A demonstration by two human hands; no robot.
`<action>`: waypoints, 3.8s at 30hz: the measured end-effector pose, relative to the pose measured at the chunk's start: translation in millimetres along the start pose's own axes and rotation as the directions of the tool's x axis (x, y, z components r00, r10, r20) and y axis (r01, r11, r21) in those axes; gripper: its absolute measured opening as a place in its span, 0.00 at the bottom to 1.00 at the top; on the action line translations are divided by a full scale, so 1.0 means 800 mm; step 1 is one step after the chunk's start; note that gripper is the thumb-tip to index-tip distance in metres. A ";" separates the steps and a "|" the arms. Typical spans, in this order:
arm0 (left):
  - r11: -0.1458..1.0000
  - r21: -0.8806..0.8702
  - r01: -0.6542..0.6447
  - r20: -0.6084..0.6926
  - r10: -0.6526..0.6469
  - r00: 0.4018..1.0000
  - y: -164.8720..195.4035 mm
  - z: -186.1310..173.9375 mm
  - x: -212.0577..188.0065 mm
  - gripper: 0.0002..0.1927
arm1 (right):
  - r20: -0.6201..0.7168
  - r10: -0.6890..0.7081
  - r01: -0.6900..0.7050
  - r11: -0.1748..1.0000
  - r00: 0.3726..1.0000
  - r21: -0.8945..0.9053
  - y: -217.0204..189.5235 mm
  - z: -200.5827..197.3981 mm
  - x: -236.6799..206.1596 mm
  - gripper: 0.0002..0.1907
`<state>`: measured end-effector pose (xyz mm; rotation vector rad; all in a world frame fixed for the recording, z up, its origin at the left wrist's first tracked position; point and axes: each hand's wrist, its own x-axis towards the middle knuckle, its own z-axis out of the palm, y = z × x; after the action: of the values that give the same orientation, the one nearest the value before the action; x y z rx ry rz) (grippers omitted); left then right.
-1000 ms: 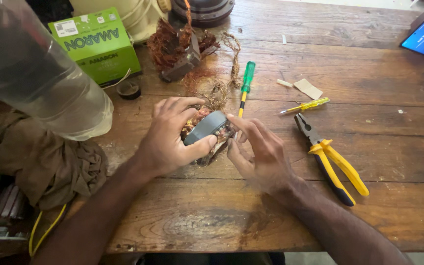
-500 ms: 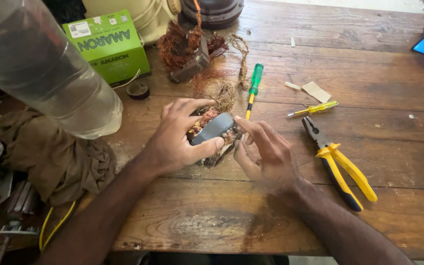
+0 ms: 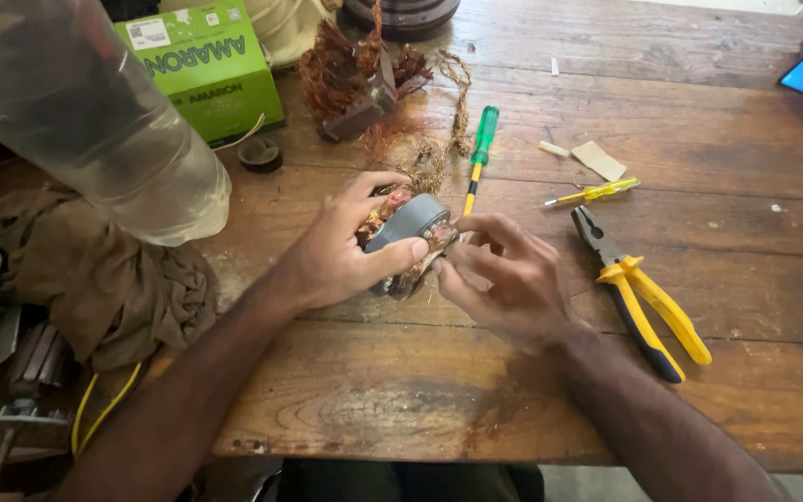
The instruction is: The person holds a motor armature with copper windings on a wooden workbench and uses a screwdriver to pry and scrape at the windings and slots, repositioning the armature repeatedly to work around it. Pliers and other screwdrivers lie on the bench nearby.
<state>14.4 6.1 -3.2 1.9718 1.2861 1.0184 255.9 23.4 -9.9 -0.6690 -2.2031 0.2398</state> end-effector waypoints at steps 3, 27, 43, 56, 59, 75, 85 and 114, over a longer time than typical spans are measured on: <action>0.998 -0.025 -0.063 -0.018 0.062 0.998 -0.001 0.003 -0.001 0.30 | 0.089 0.038 -0.040 0.999 0.995 0.016 -0.001 0.003 0.001 0.10; 0.968 -0.232 -0.098 -0.004 0.099 0.995 -0.002 -0.003 -0.005 0.18 | 0.143 0.122 -0.132 0.990 0.982 0.058 -0.005 -0.037 0.009 0.07; 0.978 0.185 -0.093 0.108 0.074 0.991 -0.002 -0.026 0.009 0.33 | 0.237 0.337 -0.279 0.928 0.911 -0.247 0.051 -0.011 0.026 0.09; 0.980 -0.153 -0.129 0.112 0.147 0.983 0.001 -0.023 0.023 0.36 | 0.562 0.623 -0.541 -0.251 0.544 0.803 0.087 -0.060 0.024 0.20; 0.990 -0.141 -0.025 0.119 0.042 0.992 0.002 -0.017 0.018 0.35 | 0.411 0.696 -0.374 -0.216 0.588 0.902 0.072 -0.061 0.023 0.27; 0.993 0.035 -0.111 0.116 0.107 0.988 -0.020 -0.029 0.020 0.37 | -0.384 -0.018 0.200 0.875 0.923 0.441 0.016 -0.006 -0.014 0.15; 0.984 0.082 -0.159 0.068 0.154 0.986 -0.019 -0.021 0.019 0.36 | -0.304 0.004 0.155 0.854 0.953 0.497 0.002 -0.016 -0.017 0.13; 0.985 0.017 -0.171 0.058 0.169 0.984 -0.014 -0.022 0.019 0.32 | 0.082 0.014 -0.022 0.995 0.997 0.099 -0.010 -0.035 0.007 0.09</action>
<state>-1.9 25.0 2.0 2.1409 1.1183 1.0245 270.8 18.0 15.0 -0.6341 -2.2465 0.3905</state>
